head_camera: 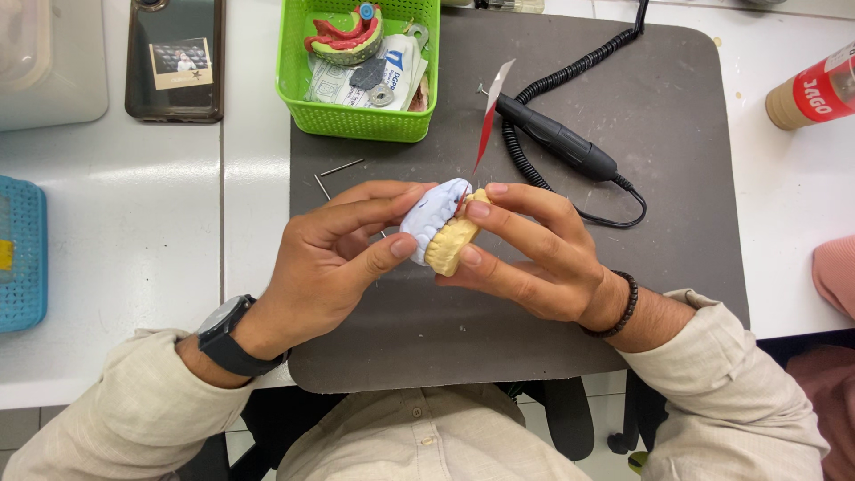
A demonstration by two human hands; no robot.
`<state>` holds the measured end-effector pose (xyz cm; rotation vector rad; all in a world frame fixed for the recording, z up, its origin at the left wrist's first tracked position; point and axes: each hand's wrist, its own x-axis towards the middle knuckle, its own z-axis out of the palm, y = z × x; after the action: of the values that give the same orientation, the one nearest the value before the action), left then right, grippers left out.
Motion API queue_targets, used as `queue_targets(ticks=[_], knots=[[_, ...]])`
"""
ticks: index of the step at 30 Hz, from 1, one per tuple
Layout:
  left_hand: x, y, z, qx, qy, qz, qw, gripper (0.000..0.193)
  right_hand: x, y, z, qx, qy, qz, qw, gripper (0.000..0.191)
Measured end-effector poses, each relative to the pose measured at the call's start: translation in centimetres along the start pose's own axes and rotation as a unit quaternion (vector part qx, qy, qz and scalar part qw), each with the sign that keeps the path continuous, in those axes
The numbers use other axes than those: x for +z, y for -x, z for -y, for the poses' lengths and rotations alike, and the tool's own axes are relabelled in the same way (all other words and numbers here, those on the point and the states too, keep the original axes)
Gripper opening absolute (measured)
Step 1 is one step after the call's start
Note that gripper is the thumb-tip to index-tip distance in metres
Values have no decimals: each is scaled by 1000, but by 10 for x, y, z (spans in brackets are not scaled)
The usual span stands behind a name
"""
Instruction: The person fits a denture tooth arch onto a plaster dental model, pressing the teeth together and checking the fit. They use a blue abrasive strip between the teeth, mark contact points with red articulating paper, grind a tooth with a rotary tool, and reseat the arch on the model to verify the bite.
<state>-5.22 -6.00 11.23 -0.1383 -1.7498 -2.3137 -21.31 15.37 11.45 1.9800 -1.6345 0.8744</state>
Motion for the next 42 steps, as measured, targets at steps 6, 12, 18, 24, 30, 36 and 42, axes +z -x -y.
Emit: queue_targets(ticks=[6,12,18,24,30,36,42], knots=[[2,1,2,-3,-30,-29,999,37,0,-4,1,4,-10,-3,1000,66],[4,0,-3,-31,-108,-22,993,46,1,-10,-1,103,-103,-32,989,77],[6,-4,-2,-15,-91,-33,995,51,2,-15,-3,119,-135,-35,983,76],[6,-4,1,-27,-79,-42,996,50,1,-15,-3,114,-113,-17,987,76],[2,-3,-4,-37,-109,-17,993,50,-2,-8,-4,105,-117,-5,988,70],[0,1,-3,-12,-15,20,1000,41,-8,6,-4,-5,-70,42,997,55],[-3,4,-8,75,-129,85,985,45,-6,20,0,-112,-10,-25,993,45]])
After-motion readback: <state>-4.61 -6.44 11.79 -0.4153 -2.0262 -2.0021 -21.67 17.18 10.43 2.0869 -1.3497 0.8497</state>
